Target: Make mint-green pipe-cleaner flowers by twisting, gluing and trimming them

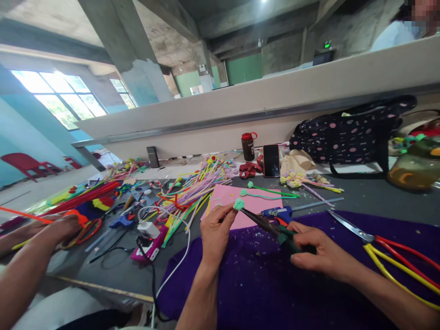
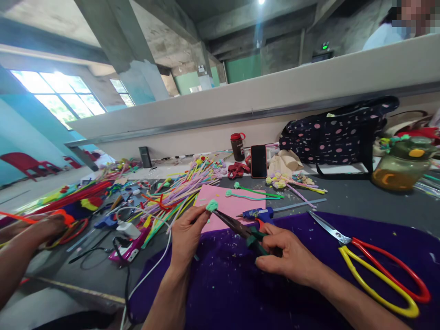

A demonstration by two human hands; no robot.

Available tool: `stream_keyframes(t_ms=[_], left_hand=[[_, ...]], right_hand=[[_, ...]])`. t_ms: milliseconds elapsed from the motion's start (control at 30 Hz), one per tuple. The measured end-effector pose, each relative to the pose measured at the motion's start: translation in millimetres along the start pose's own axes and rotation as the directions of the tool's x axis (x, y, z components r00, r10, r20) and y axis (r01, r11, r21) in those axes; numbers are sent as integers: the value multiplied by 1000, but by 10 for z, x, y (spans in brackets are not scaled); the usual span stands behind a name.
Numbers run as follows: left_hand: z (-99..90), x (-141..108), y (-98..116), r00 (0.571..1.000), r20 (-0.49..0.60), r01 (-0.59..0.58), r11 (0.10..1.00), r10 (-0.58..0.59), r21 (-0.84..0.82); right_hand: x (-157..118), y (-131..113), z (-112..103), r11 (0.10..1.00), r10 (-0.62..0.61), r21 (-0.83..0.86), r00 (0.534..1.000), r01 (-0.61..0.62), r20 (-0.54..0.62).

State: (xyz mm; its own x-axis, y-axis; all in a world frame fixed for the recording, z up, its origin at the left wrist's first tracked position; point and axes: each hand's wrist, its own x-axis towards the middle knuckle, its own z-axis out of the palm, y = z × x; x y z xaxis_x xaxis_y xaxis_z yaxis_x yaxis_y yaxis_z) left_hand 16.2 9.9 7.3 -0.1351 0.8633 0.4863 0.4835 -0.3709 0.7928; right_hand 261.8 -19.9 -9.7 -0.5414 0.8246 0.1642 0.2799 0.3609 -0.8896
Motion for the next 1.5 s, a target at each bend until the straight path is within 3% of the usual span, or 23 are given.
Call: stream_keyframes(t_ms=[400, 733, 1100, 1500], left_hand=[[-4, 1, 8, 1000, 16, -14, 1000, 14, 1], [-2, -10, 16, 999, 35, 7, 1000, -7, 1], [-10, -2, 26, 997, 61, 46, 998, -44, -38], [-17, -1, 80, 990, 97, 112, 992, -106, -64]], right_hand=[[6, -20, 12, 999, -33, -20, 999, 32, -27], [-15, -31, 23, 985, -52, -168, 996, 40, -66], [-4, -14, 41, 996, -64, -63, 998, 63, -16], [-16, -41, 48, 928, -134, -359, 988, 98, -75]])
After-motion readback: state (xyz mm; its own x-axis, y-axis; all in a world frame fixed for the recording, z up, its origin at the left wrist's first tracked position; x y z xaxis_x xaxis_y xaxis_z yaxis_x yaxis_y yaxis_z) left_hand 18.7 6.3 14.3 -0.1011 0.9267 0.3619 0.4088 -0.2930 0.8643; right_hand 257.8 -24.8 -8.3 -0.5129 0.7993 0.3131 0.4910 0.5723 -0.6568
